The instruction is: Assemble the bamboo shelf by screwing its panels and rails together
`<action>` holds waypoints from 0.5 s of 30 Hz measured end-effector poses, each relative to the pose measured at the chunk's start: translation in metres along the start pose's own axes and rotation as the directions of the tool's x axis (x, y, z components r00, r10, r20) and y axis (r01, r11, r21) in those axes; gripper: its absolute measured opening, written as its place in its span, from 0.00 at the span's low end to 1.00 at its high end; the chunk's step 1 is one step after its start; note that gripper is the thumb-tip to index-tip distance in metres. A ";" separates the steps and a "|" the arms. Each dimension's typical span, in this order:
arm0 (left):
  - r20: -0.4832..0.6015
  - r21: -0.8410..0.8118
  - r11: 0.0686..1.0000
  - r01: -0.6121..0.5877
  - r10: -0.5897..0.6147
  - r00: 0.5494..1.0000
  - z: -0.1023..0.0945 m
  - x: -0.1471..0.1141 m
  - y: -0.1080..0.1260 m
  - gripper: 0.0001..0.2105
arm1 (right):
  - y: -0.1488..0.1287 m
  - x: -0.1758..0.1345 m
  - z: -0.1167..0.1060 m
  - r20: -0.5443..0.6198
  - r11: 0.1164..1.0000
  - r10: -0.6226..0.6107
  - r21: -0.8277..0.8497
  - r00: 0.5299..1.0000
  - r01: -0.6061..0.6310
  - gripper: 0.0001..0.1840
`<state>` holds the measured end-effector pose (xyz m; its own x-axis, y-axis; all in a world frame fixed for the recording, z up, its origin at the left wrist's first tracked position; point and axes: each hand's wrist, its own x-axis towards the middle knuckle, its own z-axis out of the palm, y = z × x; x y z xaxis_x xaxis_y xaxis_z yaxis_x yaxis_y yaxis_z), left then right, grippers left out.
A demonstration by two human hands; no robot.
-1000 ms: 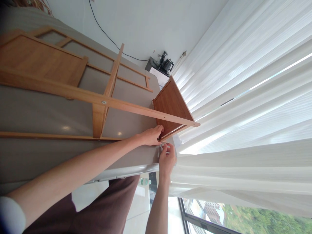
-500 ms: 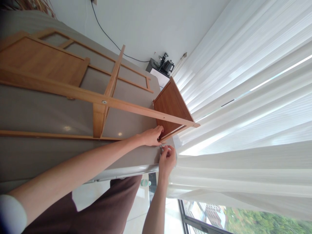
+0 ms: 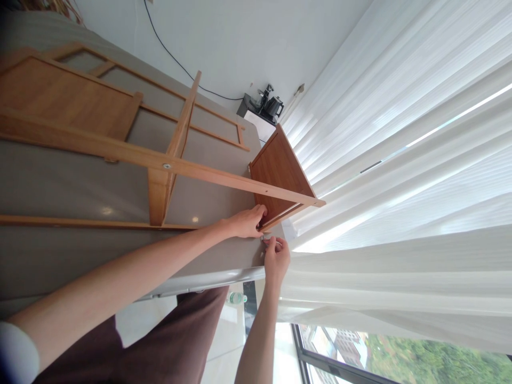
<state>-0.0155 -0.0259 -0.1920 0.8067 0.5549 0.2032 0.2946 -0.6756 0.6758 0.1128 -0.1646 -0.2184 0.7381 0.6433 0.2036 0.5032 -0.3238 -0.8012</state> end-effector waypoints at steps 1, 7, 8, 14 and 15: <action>-0.001 -0.001 1.000 -0.002 0.002 1.000 0.000 0.000 0.000 0.24 | 0.001 0.001 0.000 0.000 1.000 0.003 0.005 1.000 -0.003 0.23; -0.001 -0.005 1.000 -0.014 0.014 1.000 0.001 0.000 -0.002 0.23 | 0.000 -0.005 -0.001 -0.006 1.000 -0.031 0.000 0.999 0.031 0.23; 0.000 -0.006 1.000 -0.013 0.013 1.000 0.000 0.000 -0.002 0.23 | -0.001 -0.006 -0.001 -0.008 0.999 -0.046 -0.009 0.999 0.046 0.23; 0.003 -0.004 1.000 -0.007 0.007 1.000 -0.001 -0.001 0.000 0.23 | -0.004 -0.016 0.005 -0.087 0.987 -0.132 -0.103 0.987 0.123 0.22; 0.004 -0.002 1.000 -0.006 0.006 1.000 -0.001 -0.001 0.000 0.23 | -0.005 -0.017 0.006 -0.103 0.985 -0.143 -0.117 0.984 0.131 0.21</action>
<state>-0.0168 -0.0259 -0.1910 0.8104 0.5491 0.2042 0.2887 -0.6777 0.6764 0.0948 -0.1699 -0.2216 0.7009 0.6082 0.3725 0.6442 -0.3158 -0.6966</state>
